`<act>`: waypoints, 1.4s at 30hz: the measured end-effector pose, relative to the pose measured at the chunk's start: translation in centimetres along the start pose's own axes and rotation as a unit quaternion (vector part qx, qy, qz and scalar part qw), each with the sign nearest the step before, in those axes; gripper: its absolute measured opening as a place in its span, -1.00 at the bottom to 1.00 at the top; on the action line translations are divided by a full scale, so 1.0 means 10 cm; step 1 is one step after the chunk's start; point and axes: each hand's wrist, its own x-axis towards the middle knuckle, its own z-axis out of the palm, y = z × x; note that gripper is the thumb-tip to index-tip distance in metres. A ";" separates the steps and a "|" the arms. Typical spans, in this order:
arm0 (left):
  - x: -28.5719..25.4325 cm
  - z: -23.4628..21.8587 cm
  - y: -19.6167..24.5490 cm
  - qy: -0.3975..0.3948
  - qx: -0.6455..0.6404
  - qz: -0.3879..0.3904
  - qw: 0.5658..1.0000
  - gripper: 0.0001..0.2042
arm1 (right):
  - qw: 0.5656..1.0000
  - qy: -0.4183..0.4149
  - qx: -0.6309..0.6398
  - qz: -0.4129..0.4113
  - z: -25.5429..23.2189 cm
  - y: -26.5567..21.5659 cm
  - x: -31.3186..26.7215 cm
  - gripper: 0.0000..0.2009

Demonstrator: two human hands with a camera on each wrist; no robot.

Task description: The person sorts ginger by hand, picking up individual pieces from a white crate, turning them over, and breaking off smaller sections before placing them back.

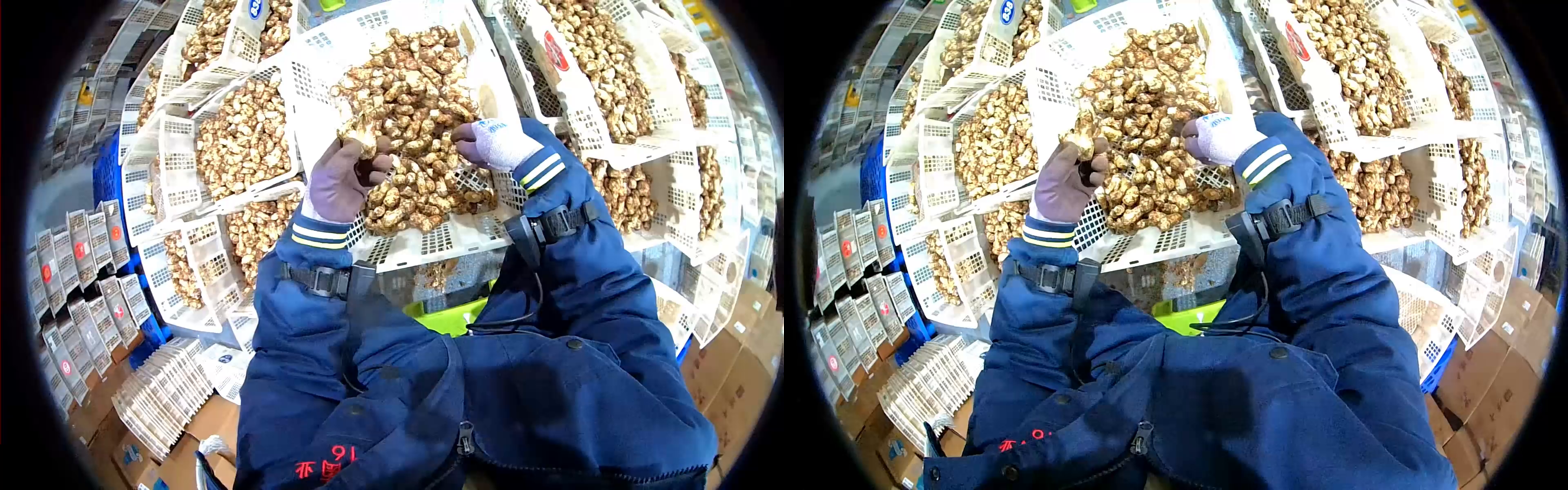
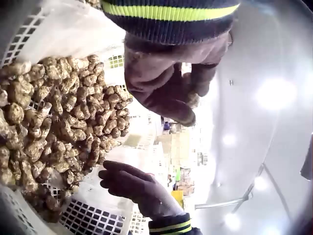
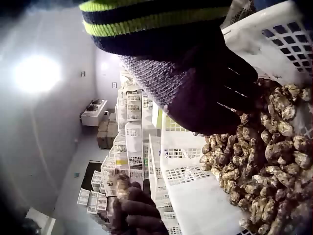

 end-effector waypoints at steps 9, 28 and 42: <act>0.08 -0.16 -0.09 0.045 0.098 0.057 0.993 -0.79 | 1.000 -0.016 0.021 -0.014 -0.02 0.01 -0.02 -0.69; 0.54 -0.44 1.22 0.104 0.274 0.008 0.956 -0.52 | 0.999 0.032 -0.019 -0.013 0.05 0.10 0.02 -0.63; 0.31 -0.35 -0.58 -0.154 0.789 -0.200 0.561 -0.58 | 0.960 0.279 -0.006 0.025 -0.19 0.19 0.07 -0.71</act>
